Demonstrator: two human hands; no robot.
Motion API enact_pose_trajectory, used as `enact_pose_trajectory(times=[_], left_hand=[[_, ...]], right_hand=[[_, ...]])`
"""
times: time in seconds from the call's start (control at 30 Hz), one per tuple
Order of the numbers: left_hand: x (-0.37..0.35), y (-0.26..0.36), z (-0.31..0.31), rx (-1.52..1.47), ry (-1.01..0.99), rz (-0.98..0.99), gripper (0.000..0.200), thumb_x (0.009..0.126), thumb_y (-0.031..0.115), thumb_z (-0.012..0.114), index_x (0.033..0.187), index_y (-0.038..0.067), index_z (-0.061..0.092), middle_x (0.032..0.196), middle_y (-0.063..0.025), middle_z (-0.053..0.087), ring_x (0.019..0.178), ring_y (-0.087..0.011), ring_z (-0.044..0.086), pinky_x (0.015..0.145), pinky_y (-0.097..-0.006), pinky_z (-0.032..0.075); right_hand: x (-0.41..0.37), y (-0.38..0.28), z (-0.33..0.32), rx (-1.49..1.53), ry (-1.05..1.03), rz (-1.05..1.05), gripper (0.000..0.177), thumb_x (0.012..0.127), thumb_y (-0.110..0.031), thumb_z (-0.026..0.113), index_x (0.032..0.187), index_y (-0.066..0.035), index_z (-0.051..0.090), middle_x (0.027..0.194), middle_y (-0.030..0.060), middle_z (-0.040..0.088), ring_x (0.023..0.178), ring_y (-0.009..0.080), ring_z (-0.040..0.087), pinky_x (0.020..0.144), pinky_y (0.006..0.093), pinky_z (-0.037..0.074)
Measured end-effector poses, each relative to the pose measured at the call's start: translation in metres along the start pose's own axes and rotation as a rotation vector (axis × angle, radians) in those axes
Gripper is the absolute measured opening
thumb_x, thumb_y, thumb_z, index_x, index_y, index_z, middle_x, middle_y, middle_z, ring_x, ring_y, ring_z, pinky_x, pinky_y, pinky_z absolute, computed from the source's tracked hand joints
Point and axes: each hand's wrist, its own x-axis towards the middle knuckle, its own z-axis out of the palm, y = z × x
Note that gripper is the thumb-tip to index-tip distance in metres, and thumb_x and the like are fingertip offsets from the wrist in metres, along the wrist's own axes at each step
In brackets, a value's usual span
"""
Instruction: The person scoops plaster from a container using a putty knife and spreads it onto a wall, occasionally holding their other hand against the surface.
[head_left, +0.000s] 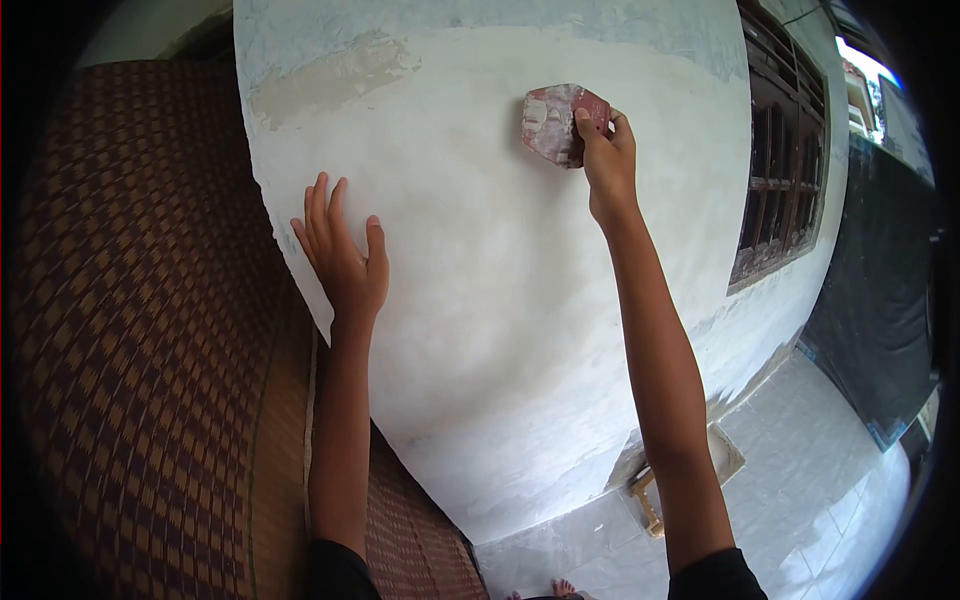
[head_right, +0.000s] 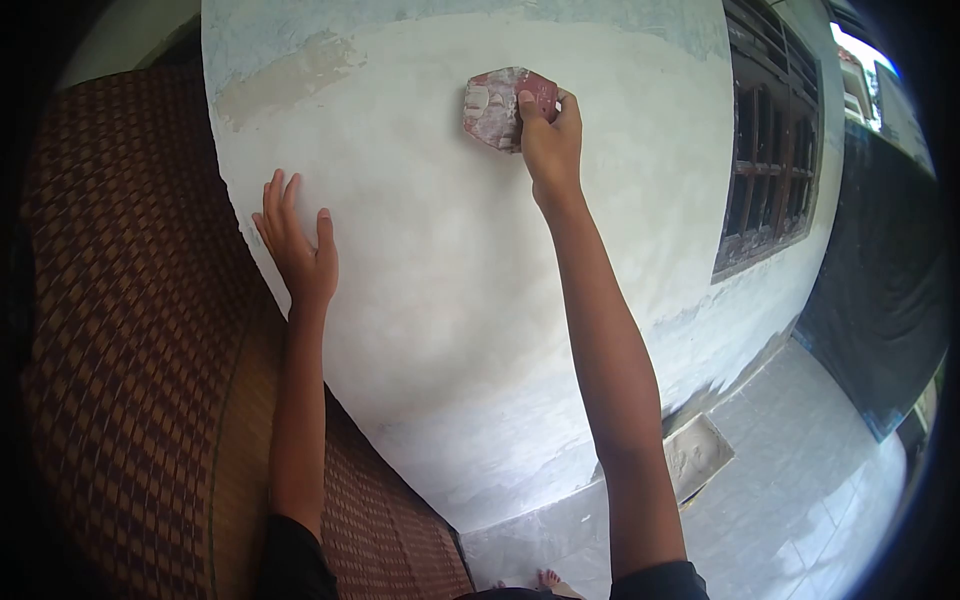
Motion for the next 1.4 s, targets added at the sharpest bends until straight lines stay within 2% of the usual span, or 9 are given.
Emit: enact_pose_trajectory(times=[0.1,0.13,0.17,0.23,0.3,0.53,0.87,1.27,1.4], left_hand=[[-0.021,0.037,0.013,-0.222,-0.060,0.013,0.047,0.092,0.012,0.054,0.138,0.006,0.045,0.145,-0.0129,0.045,0.141,-0.0331,0.034,0.117,-0.0593,0.011],[-0.028,0.051,0.018,-0.320,-0.071,0.025,0.041,0.092,0.008,0.054,0.133,0.004,0.050,0.136,-0.0117,0.053,0.134,-0.0325,0.042,0.116,-0.0560,0.018],[-0.036,0.068,0.022,-0.446,-0.111,-0.004,0.031,0.093,0.007,0.055,0.124,0.004,0.057,0.126,-0.0110,0.061,0.124,-0.0300,0.051,0.110,-0.0483,0.034],[-0.057,0.097,0.032,-0.733,-0.256,-0.130,0.022,0.095,0.006,0.055,0.115,0.004,0.062,0.113,-0.0114,0.067,0.111,-0.0262,0.060,0.099,-0.0401,0.045],[-0.082,0.126,0.045,-0.872,-0.368,-0.257,0.018,0.096,0.007,0.054,0.111,0.003,0.064,0.102,-0.0113,0.071,0.099,-0.0226,0.066,0.089,-0.0354,0.051],[-0.169,0.219,0.096,-1.159,-0.686,-0.679,0.023,0.101,0.015,0.049,0.109,0.001,0.065,0.090,-0.0082,0.067,0.080,-0.0136,0.062,0.081,-0.0299,0.051],[-0.335,0.365,0.143,-1.287,-1.104,-1.029,0.030,0.101,0.024,0.049,0.113,0.000,0.063,0.099,-0.0100,0.065,0.080,-0.0150,0.062,0.078,-0.0308,0.052],[-0.536,0.486,0.198,-1.320,-1.591,-1.353,0.030,0.099,0.027,0.053,0.118,0.004,0.062,0.104,-0.0102,0.066,0.086,-0.0178,0.066,0.078,-0.0313,0.054],[-0.593,0.507,0.213,-1.327,-1.645,-1.414,0.028,0.098,0.022,0.054,0.117,0.003,0.062,0.101,-0.0090,0.067,0.080,-0.0162,0.065,0.074,-0.0291,0.053]], right_hand=[[-0.021,0.015,-0.045,-0.024,0.001,0.055,0.036,0.098,-0.023,0.060,0.123,0.001,0.050,0.107,0.0116,0.063,0.095,0.0155,0.059,0.083,0.0321,0.049],[-0.027,0.020,-0.061,-0.042,0.012,0.089,0.034,0.098,-0.023,0.060,0.123,-0.001,0.050,0.105,0.0111,0.063,0.095,0.0152,0.059,0.085,0.0321,0.049],[-0.033,0.025,-0.079,-0.058,0.031,0.090,0.034,0.098,-0.023,0.060,0.123,-0.001,0.050,0.105,0.0111,0.063,0.095,0.0152,0.059,0.085,0.0321,0.049],[-0.051,0.034,-0.116,-0.047,0.037,0.114,0.032,0.099,-0.022,0.060,0.121,-0.001,0.051,0.104,0.0102,0.063,0.095,0.0150,0.059,0.085,0.0316,0.048],[-0.069,0.037,-0.153,-0.062,0.071,0.147,0.029,0.099,-0.021,0.059,0.119,-0.002,0.051,0.102,0.0092,0.063,0.095,0.0142,0.058,0.086,0.0310,0.047],[-0.120,0.059,-0.313,-0.079,0.238,0.260,0.024,0.099,-0.016,0.059,0.117,-0.001,0.052,0.107,0.0105,0.064,0.099,0.0140,0.060,0.088,0.0307,0.047],[-0.232,0.081,-0.538,-0.236,0.538,0.467,0.028,0.099,-0.017,0.060,0.118,0.002,0.056,0.110,0.0099,0.064,0.100,0.0150,0.061,0.090,0.0306,0.048],[-0.324,0.130,-0.683,-0.578,0.774,0.764,0.029,0.098,-0.020,0.061,0.118,0.001,0.054,0.105,0.0102,0.067,0.094,0.0137,0.062,0.082,0.0291,0.050],[-0.345,0.161,-0.721,-0.712,0.809,0.864,0.029,0.097,-0.021,0.063,0.115,0.001,0.057,0.102,0.0106,0.068,0.091,0.0132,0.063,0.079,0.0283,0.049]])
